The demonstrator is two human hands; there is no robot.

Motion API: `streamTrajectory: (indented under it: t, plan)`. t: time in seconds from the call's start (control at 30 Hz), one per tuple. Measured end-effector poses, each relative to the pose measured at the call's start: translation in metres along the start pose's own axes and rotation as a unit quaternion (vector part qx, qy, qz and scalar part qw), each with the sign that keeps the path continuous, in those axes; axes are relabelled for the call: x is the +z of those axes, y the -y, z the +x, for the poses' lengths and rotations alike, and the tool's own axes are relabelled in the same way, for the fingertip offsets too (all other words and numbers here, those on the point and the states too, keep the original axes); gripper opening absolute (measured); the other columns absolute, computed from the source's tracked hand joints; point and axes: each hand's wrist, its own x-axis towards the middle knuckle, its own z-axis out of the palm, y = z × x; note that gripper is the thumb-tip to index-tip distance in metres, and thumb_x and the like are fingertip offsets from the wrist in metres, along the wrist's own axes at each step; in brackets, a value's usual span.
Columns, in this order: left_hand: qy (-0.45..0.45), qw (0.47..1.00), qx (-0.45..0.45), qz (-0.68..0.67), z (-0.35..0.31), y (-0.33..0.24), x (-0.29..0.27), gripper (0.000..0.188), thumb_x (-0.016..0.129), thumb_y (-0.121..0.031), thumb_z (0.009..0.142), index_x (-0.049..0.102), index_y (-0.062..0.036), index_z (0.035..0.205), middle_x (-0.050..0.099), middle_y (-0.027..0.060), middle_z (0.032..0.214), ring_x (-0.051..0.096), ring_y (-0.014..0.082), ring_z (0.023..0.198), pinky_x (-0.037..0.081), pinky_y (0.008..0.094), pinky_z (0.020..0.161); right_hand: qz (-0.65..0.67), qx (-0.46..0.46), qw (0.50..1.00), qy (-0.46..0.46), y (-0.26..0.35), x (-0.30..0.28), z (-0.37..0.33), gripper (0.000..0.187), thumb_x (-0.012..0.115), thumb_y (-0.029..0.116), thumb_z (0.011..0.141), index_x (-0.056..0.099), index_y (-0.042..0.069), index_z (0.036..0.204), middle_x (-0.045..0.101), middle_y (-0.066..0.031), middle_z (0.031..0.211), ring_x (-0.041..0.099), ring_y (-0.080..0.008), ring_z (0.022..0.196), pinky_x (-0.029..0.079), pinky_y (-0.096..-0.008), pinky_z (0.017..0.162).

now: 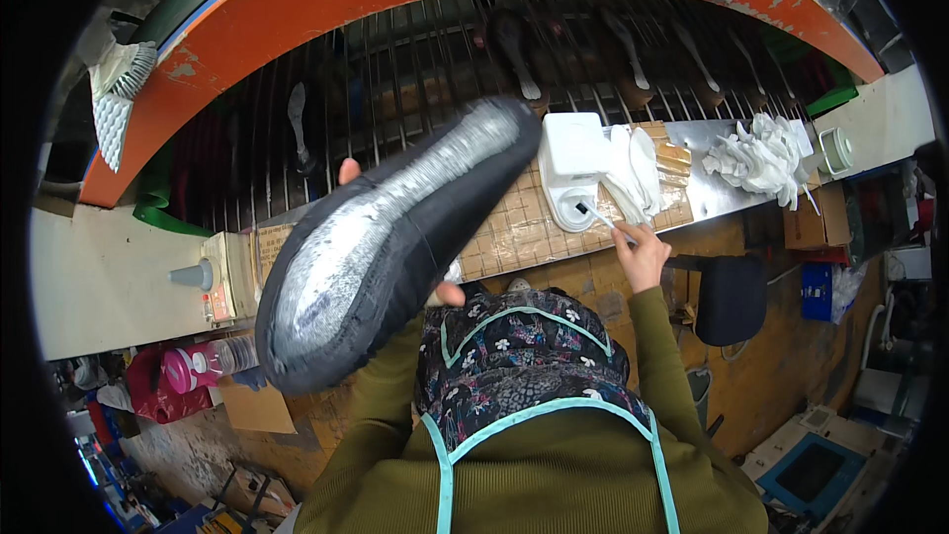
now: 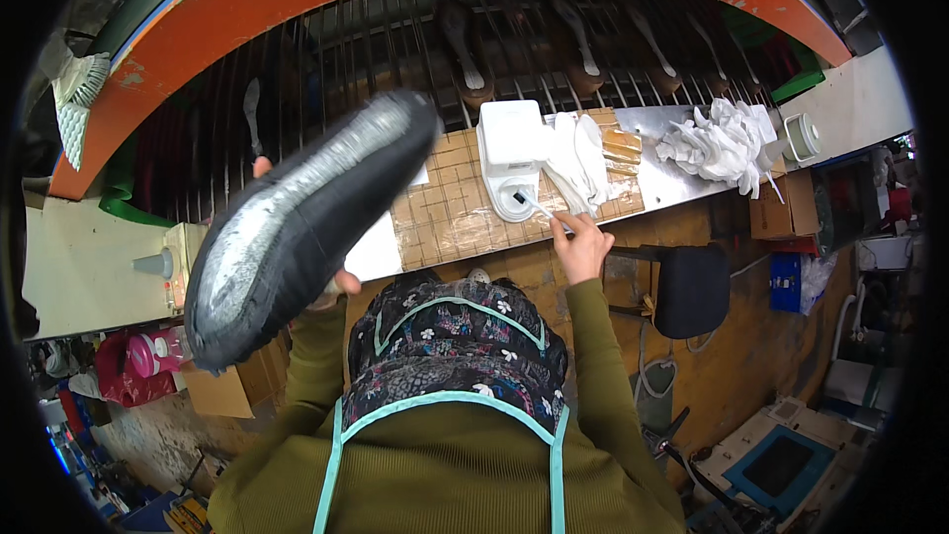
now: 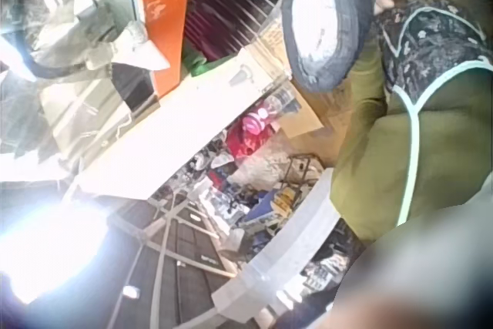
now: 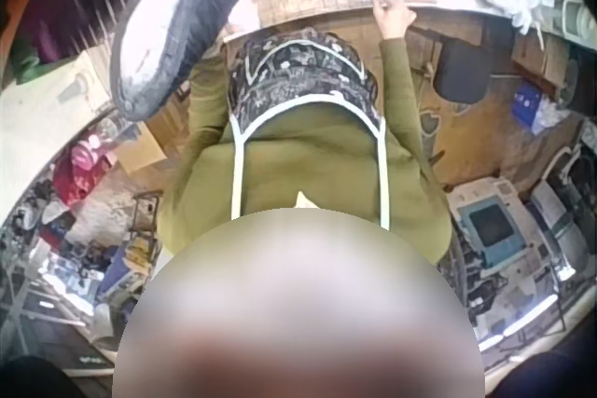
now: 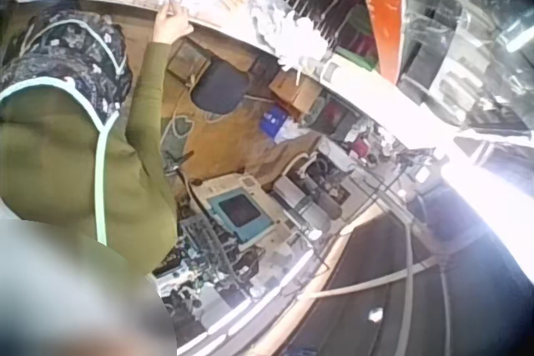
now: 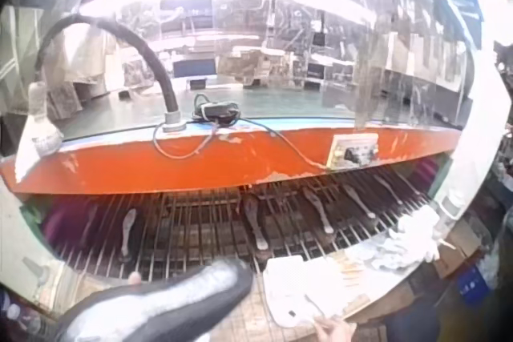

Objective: The person applies a white adhesive to the sole and edges of a black shoe using a small brush. The person repeatedly dips the brush into a container and spreads the glue along the shoe's perimeter and sole. The person then repeats the process on a brown shoe.

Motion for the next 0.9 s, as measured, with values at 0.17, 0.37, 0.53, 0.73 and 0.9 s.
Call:
streamTrajectory:
  t: [0.17, 0.37, 0.53, 0.73, 0.9]
  plan:
    - [0.125, 0.988, 0.087, -0.025, 0.025, -0.018, 0.051, 0.093, 0.045, -0.077, 0.078, 0.02, -0.0254, 0.152, 0.022, 0.0095, 0.157, 0.019, 0.03, 0.145, 0.006, 0.0542, 0.118, -0.084, -0.119, 0.984, -0.104, -0.004, 0.02, 0.016, 0.006, 0.07, 0.022, 0.08, 0.073, 0.018, 0.083, 0.063, -0.0029, 0.079, 0.059, -0.0246, 0.075, 0.032, -0.043, 0.077]
    - [0.225, 0.96, 0.164, -0.036, 0.04, -0.045, 0.086, 0.09, 0.037, -0.082, 0.08, 0.02, -0.0298, 0.152, 0.021, 0.0082, 0.157, 0.017, 0.0291, 0.146, 0.002, 0.0553, 0.118, -0.117, -0.146, 0.979, -0.075, -0.006, 0.021, 0.02, 0.008, 0.069, 0.024, 0.08, 0.073, 0.018, 0.082, 0.063, -0.003, 0.079, 0.06, -0.0251, 0.077, 0.033, -0.0433, 0.08]
    - [0.104, 0.952, 0.274, 0.088, 0.042, -0.034, 0.083, 0.077, 0.041, -0.064, 0.087, 0.018, -0.0294, 0.152, 0.016, 0.0092, 0.158, 0.019, 0.03, 0.145, 0.017, 0.052, 0.113, 0.017, 0.016, 0.999, 0.036, -0.03, 0.024, 0.022, 0.014, 0.066, 0.026, 0.084, 0.074, 0.015, 0.087, 0.067, -0.0053, 0.079, 0.062, -0.028, 0.071, 0.038, -0.0416, 0.073]
    - [-0.101, 0.869, 0.365, 0.32, 0.047, 0.016, 0.06, 0.064, 0.048, -0.035, 0.096, 0.016, -0.0276, 0.151, 0.009, 0.0109, 0.159, 0.023, 0.0316, 0.143, 0.042, 0.0468, 0.106, 0.432, 0.244, 0.833, 0.243, -0.052, 0.021, 0.019, 0.028, 0.062, 0.027, 0.09, 0.072, 0.002, 0.093, 0.067, -0.0051, 0.073, 0.06, -0.0113, 0.063, 0.043, -0.023, 0.053]
    - [-0.042, 0.8, 0.445, 0.4, 0.083, 0.03, 0.038, 0.06, 0.045, -0.031, 0.097, 0.021, -0.0224, 0.151, 0.012, 0.0102, 0.159, 0.032, 0.0297, 0.138, 0.044, 0.0424, 0.106, 0.459, 0.044, 0.887, 0.029, 0.019, -0.024, 0.012, 0.017, 0.072, 0.008, 0.084, 0.073, 0.001, 0.099, 0.064, -0.0021, 0.071, 0.057, -0.0099, 0.065, 0.04, -0.0206, 0.059]
